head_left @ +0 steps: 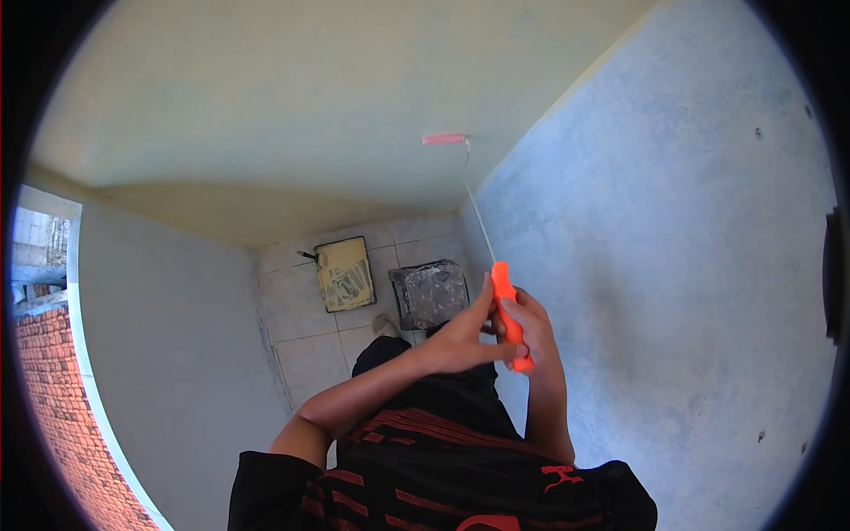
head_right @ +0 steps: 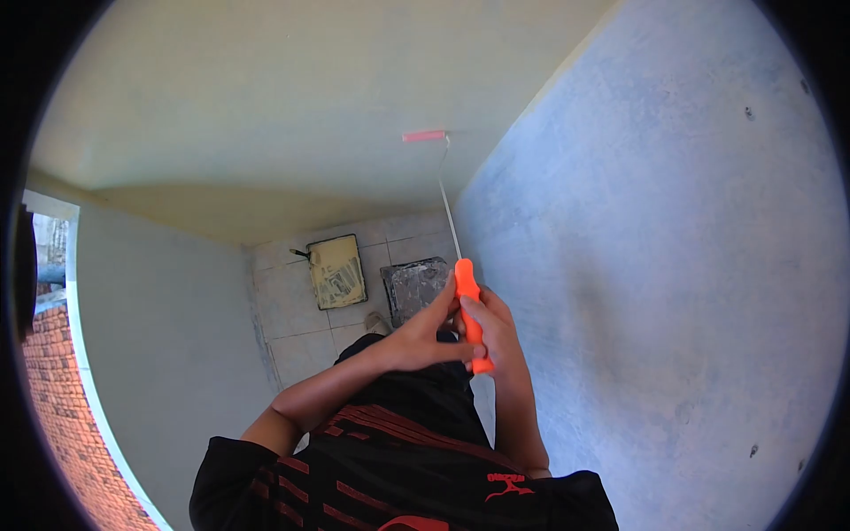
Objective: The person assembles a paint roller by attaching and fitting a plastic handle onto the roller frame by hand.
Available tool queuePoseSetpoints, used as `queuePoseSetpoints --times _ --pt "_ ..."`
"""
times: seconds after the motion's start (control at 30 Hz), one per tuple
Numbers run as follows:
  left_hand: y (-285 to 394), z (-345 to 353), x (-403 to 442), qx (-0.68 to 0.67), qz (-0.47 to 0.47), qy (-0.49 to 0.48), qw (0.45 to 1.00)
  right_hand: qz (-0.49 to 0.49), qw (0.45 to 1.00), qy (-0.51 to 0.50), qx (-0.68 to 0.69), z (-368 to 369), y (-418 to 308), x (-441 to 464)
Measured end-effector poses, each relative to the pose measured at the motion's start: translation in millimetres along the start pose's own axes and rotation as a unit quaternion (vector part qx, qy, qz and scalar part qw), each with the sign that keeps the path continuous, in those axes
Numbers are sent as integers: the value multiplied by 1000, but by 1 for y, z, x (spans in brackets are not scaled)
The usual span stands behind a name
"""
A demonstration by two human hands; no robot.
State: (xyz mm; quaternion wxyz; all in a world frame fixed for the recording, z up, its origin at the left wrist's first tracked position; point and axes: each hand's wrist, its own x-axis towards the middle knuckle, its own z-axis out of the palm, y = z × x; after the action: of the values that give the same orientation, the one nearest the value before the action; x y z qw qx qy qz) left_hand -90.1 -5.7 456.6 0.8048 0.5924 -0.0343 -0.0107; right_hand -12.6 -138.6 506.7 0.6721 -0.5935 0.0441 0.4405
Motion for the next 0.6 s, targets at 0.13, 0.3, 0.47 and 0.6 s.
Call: queuePoseSetpoints --times 0.13,0.3,0.47,0.6 --pt "-55 -28 42 -50 -103 -10 993 30 999 24 -28 -34 18 70" --pt "-62 -31 55 -41 -106 -9 993 49 998 4 -40 -48 18 88" --pt "-28 -3 3 6 -80 -5 997 41 998 -2 -43 -15 8 14" --pt "-6 -3 -21 40 -49 -9 998 0 999 -11 -33 0 25 4"
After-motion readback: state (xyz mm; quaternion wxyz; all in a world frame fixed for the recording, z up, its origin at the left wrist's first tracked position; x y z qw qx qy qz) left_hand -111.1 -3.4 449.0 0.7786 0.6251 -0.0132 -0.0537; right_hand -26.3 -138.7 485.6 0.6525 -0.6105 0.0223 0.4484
